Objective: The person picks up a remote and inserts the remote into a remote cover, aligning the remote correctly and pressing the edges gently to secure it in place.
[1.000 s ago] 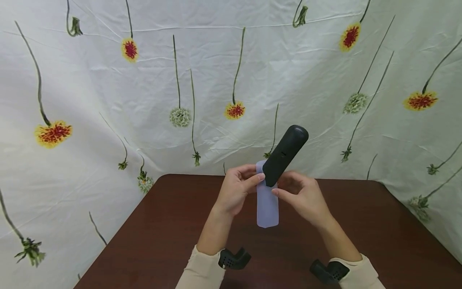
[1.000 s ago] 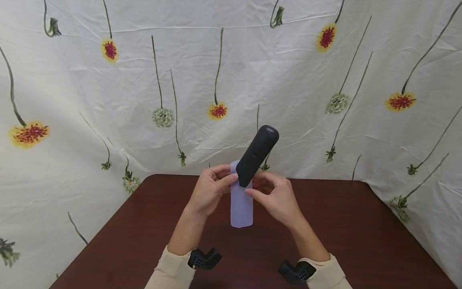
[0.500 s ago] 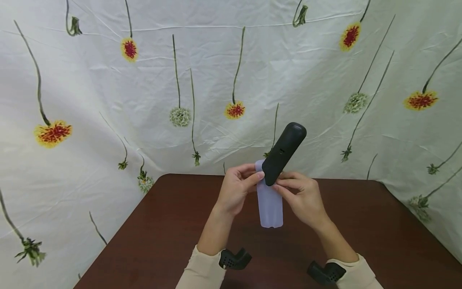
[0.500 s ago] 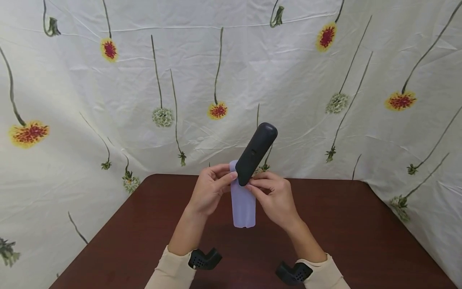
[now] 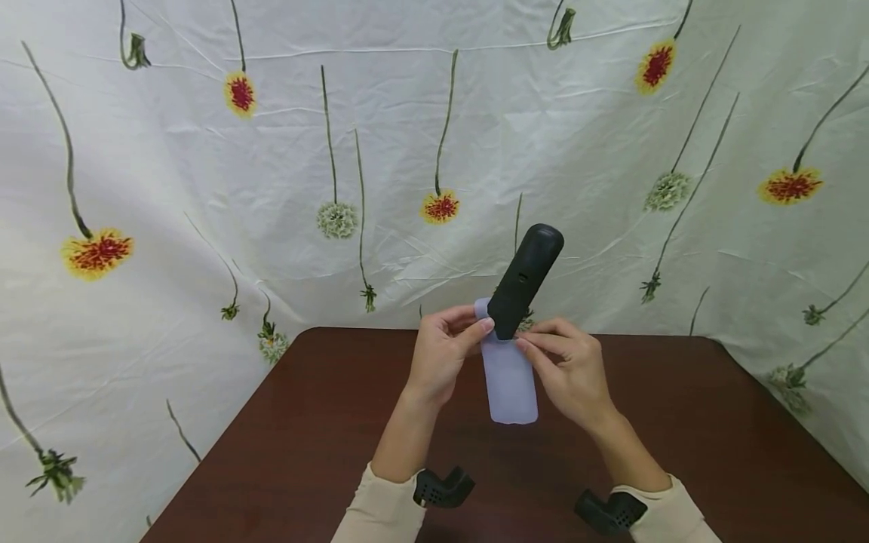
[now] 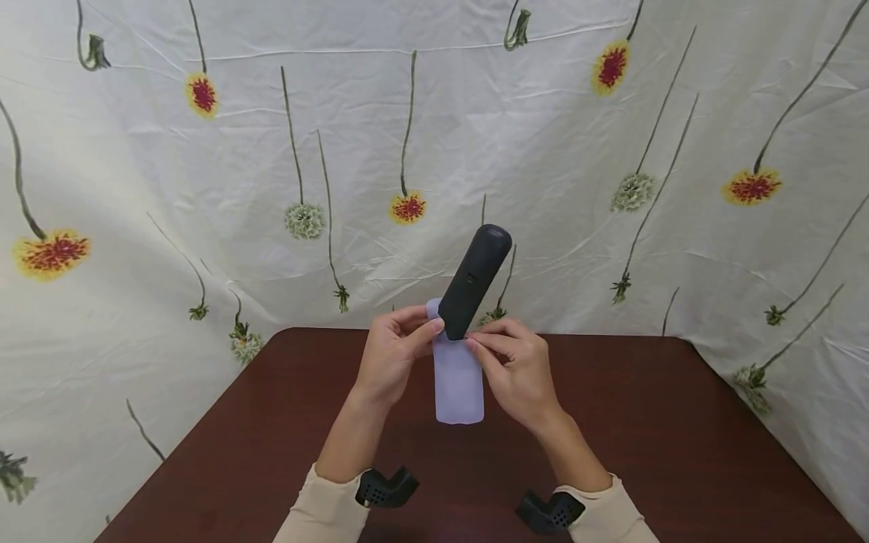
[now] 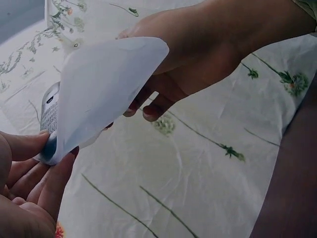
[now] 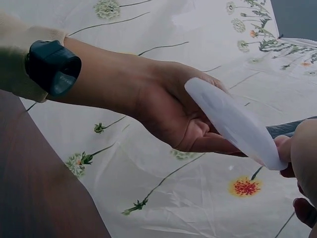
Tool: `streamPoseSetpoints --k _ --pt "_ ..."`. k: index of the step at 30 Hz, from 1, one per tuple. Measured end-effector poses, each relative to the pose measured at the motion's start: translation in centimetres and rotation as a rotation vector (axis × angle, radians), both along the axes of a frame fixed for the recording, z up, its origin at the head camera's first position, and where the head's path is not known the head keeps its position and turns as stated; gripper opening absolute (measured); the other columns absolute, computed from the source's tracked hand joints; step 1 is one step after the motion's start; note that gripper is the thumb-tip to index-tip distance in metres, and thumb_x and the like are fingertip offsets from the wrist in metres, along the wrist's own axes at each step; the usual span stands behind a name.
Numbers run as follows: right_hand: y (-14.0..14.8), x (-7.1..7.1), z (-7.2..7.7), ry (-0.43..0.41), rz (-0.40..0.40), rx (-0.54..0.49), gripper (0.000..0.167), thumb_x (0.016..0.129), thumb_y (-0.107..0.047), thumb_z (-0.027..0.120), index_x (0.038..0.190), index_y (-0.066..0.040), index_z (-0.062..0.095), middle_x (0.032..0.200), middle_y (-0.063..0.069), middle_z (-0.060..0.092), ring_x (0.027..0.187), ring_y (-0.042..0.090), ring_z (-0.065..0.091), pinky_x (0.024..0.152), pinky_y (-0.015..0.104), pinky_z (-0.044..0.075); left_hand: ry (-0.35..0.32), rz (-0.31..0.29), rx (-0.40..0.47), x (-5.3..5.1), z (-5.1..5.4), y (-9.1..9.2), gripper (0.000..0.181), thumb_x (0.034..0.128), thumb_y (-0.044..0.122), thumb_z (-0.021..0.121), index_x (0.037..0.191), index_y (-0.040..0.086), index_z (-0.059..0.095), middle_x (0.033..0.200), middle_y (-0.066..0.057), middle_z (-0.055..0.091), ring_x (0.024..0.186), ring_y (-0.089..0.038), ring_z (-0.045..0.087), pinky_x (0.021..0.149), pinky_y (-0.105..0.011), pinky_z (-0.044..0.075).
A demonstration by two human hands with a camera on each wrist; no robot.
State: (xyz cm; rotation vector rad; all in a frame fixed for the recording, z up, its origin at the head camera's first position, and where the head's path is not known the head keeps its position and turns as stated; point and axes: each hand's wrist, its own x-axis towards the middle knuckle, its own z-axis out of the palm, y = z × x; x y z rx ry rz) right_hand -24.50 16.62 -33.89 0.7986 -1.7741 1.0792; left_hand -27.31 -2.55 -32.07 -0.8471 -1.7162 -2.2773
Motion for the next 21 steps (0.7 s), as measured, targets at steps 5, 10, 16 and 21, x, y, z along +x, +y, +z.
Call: streamPoseSetpoints --k 5,10,16,21 --pt "-0.5 0.0 -0.2 -0.009 -0.028 -0.094 0.015 0.080 0.014 0.082 0.091 0.002 0.082 0.085 0.006 0.070 0.071 0.015 0.065 0.062 0.016 0.052 0.048 0.008 -0.045 0.1 0.1 -0.1 0.025 0.0925 -0.009 0.072 0.116 -0.016 0.069 0.102 -0.020 0.074 0.086 -0.017 0.072 0.077 -0.036 0.061" --pt "-1.0 0.4 -0.6 -0.153 -0.026 -0.181 0.012 0.083 0.007 0.083 0.093 0.000 0.083 0.082 0.005 0.068 0.071 0.012 0.061 0.061 0.017 0.049 0.066 -0.026 -0.082 0.0 0.1 -0.6 0.024 0.0929 -0.009 0.071 0.116 -0.016 0.070 0.100 -0.020 0.074 0.086 -0.020 0.073 0.077 -0.037 0.061" --pt "-1.8 0.5 -0.9 -0.257 0.029 -0.264 0.015 0.089 -0.001 0.080 0.104 -0.001 0.080 0.091 0.006 0.069 0.078 0.016 0.066 0.067 0.021 0.055 0.071 -0.056 -0.104 -0.3 -0.2 -0.9 0.022 0.0937 -0.007 0.071 0.114 -0.016 0.070 0.100 -0.019 0.074 0.087 -0.021 0.073 0.076 -0.039 0.061" --pt "-2.6 0.5 -1.1 -0.240 0.048 -0.342 0.033 0.092 0.000 0.078 0.124 -0.003 0.074 0.099 0.011 0.074 0.081 0.017 0.069 0.069 0.023 0.057 0.061 -0.073 -0.086 -0.5 -0.4 -0.8 0.020 0.0935 -0.008 0.071 0.112 -0.017 0.070 0.098 -0.017 0.075 0.085 -0.021 0.073 0.074 -0.038 0.061"
